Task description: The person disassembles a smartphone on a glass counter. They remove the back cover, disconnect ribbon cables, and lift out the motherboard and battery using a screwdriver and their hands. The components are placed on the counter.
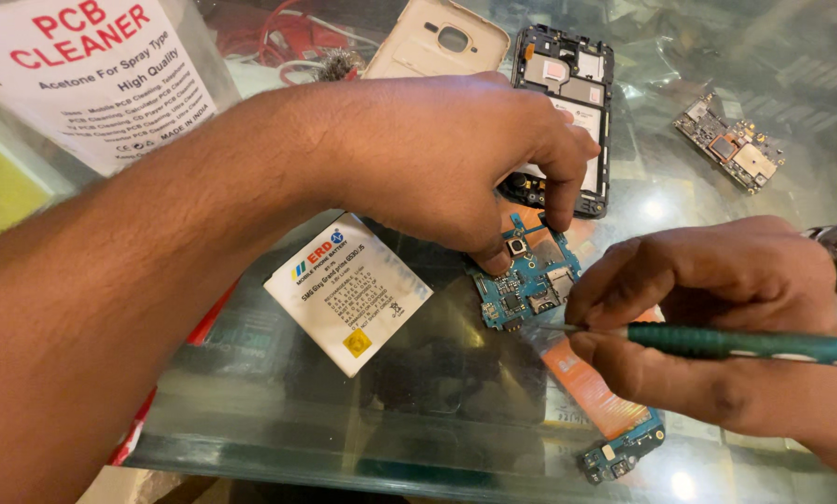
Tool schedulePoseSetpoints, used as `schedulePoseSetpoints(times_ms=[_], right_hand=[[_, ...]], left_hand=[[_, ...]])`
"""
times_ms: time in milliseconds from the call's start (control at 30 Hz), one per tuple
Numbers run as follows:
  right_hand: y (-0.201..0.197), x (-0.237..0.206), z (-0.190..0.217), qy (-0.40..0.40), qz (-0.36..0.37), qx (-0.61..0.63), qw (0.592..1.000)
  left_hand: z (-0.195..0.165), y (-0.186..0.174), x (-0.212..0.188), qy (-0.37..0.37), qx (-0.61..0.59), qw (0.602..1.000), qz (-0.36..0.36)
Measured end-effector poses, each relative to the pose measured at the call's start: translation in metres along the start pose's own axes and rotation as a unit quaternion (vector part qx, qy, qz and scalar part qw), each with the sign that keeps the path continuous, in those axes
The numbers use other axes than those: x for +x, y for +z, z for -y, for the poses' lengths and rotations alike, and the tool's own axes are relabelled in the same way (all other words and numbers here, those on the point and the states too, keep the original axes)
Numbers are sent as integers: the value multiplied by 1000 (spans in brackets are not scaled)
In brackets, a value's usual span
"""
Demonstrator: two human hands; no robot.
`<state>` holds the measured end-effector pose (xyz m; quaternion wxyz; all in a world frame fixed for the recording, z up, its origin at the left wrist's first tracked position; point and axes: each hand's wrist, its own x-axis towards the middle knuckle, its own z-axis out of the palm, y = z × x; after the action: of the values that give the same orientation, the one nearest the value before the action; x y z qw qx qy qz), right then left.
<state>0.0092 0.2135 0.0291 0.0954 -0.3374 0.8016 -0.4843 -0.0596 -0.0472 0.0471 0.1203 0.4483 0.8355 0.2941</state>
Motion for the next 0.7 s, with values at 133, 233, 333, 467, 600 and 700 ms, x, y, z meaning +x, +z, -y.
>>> schedulePoseSetpoints(times_ms=[133, 233, 333, 467, 600, 700], right_hand=[[-1, 0, 1, 14, 16, 23, 1000], [-1, 1, 1, -8, 17, -21, 1000], [1, 3, 1, -42, 17, -65, 997], [1, 2, 3, 4, 13, 6, 1000], [1, 4, 1, -29, 20, -56, 998], [1, 3, 2, -24, 15, -19, 999]], left_hand=[[1, 2, 0, 23, 3, 1000, -11], [1, 1, 1, 25, 0, 1000, -9], [0, 0, 0, -8, 2, 1000, 1], [0, 0, 0, 8, 0, 1000, -4], [0, 1, 0, 11, 2, 1000, -7], [1, 1, 0, 1, 3, 1000, -2]])
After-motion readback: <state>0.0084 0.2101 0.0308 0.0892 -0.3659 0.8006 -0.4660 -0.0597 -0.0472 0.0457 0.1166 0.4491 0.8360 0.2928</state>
